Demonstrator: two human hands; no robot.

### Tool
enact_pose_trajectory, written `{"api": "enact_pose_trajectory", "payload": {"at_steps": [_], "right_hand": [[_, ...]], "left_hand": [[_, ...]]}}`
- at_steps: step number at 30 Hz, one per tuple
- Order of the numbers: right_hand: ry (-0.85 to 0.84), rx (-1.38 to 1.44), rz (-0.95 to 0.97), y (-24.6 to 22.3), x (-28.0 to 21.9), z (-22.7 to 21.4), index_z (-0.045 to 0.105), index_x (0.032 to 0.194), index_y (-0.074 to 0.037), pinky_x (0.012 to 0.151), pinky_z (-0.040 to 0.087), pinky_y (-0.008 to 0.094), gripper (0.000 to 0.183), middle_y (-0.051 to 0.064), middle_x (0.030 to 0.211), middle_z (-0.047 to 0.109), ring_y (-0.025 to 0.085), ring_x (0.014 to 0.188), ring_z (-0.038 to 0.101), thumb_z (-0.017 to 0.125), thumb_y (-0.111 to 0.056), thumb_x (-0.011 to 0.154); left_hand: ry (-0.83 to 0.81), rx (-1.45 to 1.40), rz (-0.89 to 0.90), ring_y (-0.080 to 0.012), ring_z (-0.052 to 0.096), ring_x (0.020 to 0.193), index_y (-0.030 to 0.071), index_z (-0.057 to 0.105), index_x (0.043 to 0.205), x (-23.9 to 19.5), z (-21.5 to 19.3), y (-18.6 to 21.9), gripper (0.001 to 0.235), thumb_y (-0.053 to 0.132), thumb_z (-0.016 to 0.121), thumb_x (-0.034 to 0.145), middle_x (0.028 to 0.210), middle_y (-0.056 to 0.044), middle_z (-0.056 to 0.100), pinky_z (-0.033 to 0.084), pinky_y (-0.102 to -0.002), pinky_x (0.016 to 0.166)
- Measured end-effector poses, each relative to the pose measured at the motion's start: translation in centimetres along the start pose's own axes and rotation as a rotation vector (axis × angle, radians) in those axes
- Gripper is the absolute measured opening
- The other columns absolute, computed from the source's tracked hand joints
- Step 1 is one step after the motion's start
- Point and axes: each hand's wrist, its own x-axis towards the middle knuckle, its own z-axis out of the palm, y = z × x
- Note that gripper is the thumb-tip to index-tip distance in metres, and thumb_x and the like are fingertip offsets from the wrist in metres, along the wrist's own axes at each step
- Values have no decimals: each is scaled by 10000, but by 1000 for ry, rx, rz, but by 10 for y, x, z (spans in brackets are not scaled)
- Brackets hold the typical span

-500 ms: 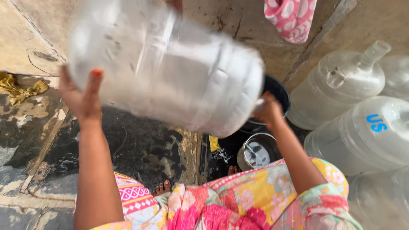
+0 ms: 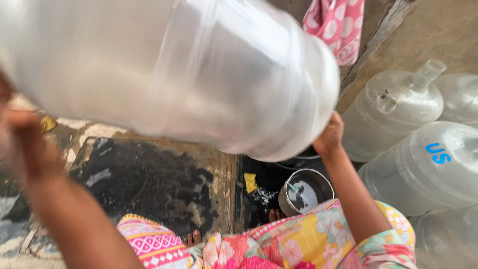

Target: The person rinses a large plastic water jug by filling it with water and soap, shaking it vigorously, and pouring the liquid out several times before placing it next to other jugs.

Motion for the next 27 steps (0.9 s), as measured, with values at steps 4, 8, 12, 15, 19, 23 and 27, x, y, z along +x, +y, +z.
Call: {"api": "enact_pose_trajectory", "payload": {"at_steps": [4, 8, 12, 15, 19, 23, 27], "right_hand": [[53, -156, 26, -33, 5, 2, 460, 1501, -42, 1141, 428, 548, 565, 189, 1459, 533, 362, 1320, 539, 352, -384, 1065], [191, -354, 222, 3, 16, -63, 451, 1509, -56, 1103, 489, 522, 574, 166, 1424, 538, 345, 1304, 542, 394, -436, 1082], [292, -604, 778, 78, -3, -144, 574, 1203, -35, 529, 509, 359, 701, 213, 978, 689, 241, 621, 565, 249, -627, 1013], [165, -721, 1208, 104, -44, -182, 605, 1034, 75, 286, 267, 252, 895, 191, 753, 638, 154, 394, 374, 200, -723, 1019], [239, -730, 1107, 96, -42, -160, 577, 1071, 20, 428, 282, 301, 770, 167, 825, 608, 174, 546, 411, 222, -661, 1009], [91, -275, 217, 18, -2, -71, 539, 1279, -3, 1004, 416, 454, 502, 175, 1271, 643, 249, 1161, 588, 309, -382, 1043], [-117, -58, -102, -50, 4, 5, 545, 1291, -19, 1026, 427, 465, 485, 179, 1261, 645, 256, 1171, 594, 315, -364, 1040]], "left_hand": [[-121, 205, 203, -242, 669, 1062, -54, 592, 1317, -25, 29, 74, 878, 672, 824, 881, 1148, -139, 659, 568, -388, 1013], [-54, 348, -67, -241, 676, 1040, -17, 594, 1413, -7, 50, 22, 963, 688, 844, 806, 1151, -146, 651, 600, -362, 1039], [-100, 736, -524, -401, 624, 1134, -70, 551, 1388, -20, 60, -109, 1174, 858, 811, 719, 1236, -274, 624, 531, -502, 866], [-518, 1112, -965, -414, 682, 1116, -58, 657, 1291, -57, 51, -176, 1297, 1019, 574, 573, 1166, -290, 686, 560, -484, 912], [-687, 1220, -1036, -334, 754, 1025, -23, 790, 1148, -48, 49, -159, 1181, 1016, 487, 675, 1086, -221, 757, 625, -422, 865], [-21, 121, -401, -204, 712, 1167, 121, 709, 1253, -26, 23, -45, 733, 679, 891, 814, 1186, -57, 724, 645, -360, 1001], [-24, -29, -79, -173, 665, 1151, 70, 610, 1396, -15, 31, 45, 902, 666, 875, 772, 1273, -52, 696, 573, -332, 1031]]}}
